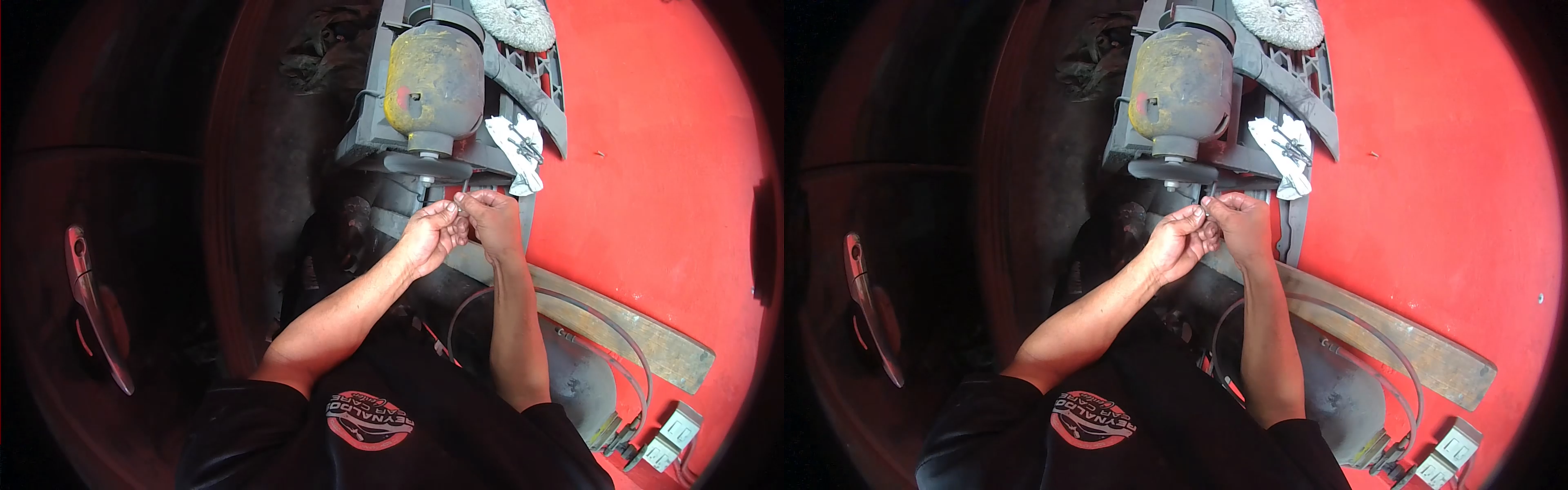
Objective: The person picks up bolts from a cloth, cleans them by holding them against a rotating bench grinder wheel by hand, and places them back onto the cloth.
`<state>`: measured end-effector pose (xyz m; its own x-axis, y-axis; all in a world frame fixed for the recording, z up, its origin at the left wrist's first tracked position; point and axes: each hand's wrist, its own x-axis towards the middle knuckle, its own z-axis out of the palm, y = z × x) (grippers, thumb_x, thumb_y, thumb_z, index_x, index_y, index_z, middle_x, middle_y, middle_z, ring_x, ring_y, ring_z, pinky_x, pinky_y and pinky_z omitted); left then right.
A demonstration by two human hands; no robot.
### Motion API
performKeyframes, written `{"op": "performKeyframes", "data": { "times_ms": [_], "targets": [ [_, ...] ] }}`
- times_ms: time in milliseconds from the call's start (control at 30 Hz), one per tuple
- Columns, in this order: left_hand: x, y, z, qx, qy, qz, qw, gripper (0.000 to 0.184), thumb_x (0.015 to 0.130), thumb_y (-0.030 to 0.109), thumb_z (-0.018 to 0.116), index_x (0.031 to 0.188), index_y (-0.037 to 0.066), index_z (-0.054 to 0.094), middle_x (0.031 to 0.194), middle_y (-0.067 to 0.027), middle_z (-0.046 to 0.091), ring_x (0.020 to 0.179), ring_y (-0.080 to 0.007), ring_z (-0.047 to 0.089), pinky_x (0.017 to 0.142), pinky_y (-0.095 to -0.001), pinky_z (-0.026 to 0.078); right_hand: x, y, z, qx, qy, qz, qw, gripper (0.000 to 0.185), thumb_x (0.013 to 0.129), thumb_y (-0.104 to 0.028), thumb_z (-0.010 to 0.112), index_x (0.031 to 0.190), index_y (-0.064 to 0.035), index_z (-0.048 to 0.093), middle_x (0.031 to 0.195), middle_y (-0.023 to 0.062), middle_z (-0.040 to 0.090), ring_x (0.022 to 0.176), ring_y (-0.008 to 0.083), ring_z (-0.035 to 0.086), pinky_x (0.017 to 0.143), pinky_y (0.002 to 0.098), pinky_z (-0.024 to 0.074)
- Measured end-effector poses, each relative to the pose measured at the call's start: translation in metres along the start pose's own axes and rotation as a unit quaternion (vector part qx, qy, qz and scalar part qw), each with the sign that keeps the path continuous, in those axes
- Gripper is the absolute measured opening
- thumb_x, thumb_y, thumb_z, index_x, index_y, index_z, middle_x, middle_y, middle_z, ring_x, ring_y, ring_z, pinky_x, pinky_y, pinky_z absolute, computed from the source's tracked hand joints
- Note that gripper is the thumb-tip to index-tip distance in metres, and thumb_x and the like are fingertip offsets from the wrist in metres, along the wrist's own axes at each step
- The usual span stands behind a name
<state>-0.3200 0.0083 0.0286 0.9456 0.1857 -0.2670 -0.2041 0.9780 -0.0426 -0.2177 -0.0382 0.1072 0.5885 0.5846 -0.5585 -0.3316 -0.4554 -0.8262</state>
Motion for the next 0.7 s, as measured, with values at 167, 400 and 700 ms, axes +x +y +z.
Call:
{"op": "performKeyframes", "data": {
  "times_ms": [167, 400, 700],
  "targets": [
    [0.002, 0.002, 0.002, -0.029, 0.011, -0.001, 1.000, 0.015, 0.095, 0.020, 0.052, 0.091, 0.006, 0.055, 0.077, -0.0026, 0.053, 0.072, -0.0154, 0.050, 0.070, -0.0319, 0.042, 0.002, -0.001, 0.009, -0.047, 0.103, 0.016, 0.993, 0.018, 0.082, -0.009, 0.072, 0.072, 0.0001, 0.060, 0.057, 0.0044, 0.059, 0.043, 0.0092, 0.053, 0.037, 0.0226, 0.0397],
    [0.003, 0.002, 0.011, -0.050, -0.009, 0.003, 0.999, 0.014, 0.096, 0.020, 0.052, 0.094, 0.006, 0.055, 0.075, 0.0006, 0.049, 0.071, -0.0129, 0.046, 0.070, -0.0304, 0.041, 0.000, 0.000, 0.009, -0.056, 0.117, -0.028, 0.991, 0.018, 0.080, -0.009, 0.074, 0.072, 0.0000, 0.060, 0.061, 0.0045, 0.062, 0.046, 0.0077, 0.054, 0.039, 0.0220, 0.0420],
    [-0.015, 0.013, 0.013, 0.078, 0.020, 0.015, 0.997, 0.021, 0.095, 0.022, 0.054, 0.086, 0.002, 0.056, 0.069, -0.0028, 0.050, 0.063, -0.0139, 0.046, 0.063, -0.0289, 0.041, -0.013, -0.010, -0.026, -0.071, 0.061, -0.081, 0.992, 0.029, 0.091, -0.016, 0.064, 0.113, 0.0028, 0.063, 0.079, -0.0006, 0.058, 0.051, 0.0016, 0.038, 0.043, 0.0196, 0.0310]
  ]
}}
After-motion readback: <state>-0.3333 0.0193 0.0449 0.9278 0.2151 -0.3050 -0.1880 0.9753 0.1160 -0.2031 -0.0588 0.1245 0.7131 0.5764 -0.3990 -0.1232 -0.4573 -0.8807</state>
